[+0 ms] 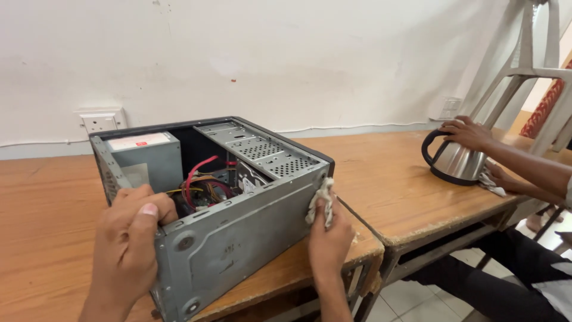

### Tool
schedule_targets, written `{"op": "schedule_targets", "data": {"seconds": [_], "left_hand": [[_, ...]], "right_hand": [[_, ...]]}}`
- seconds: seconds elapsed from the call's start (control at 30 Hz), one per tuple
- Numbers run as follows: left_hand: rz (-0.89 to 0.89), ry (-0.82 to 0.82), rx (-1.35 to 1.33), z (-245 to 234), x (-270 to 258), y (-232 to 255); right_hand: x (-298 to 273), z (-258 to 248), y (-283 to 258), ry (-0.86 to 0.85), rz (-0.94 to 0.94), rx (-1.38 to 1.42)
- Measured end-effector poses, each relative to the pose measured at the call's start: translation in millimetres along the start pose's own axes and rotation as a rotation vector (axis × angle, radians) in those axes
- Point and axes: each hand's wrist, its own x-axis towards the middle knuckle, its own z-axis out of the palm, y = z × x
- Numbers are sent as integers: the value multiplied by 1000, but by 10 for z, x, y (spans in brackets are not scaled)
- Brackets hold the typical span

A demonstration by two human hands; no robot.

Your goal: The person cleans the exterior of an open computer case using a white cloth. They wipe the sides, front, and back of the case, rotating it on the table to access different areas. Another person is visible in the background cleaning a kettle.

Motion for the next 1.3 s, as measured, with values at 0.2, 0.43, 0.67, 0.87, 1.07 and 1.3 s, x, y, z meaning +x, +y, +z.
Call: {"op": "schedule_targets", "data": {"seconds": [0.2,0.43,0.67,0.87,1.07,1.3], "left_hand": [[45,-3,-10,1,13,-24],[27,13,30,10,-5,-34],[101,19,-28,10,10,-24],[91,38,-23,22,2,-31],[107,24,-31,19,-5,-25],[116,4,-32,-10,1,-18]], "right_hand": [[311,266,132,335,-819,-37],[24,45,287,26,-229,-396],[-32,36,522,-96,-301,-769],[-198,147,732,-140,-335,-944],[-245,130,950,-159,-386,-1059],[-252,125,1053,-103,-549,-1059]]}}
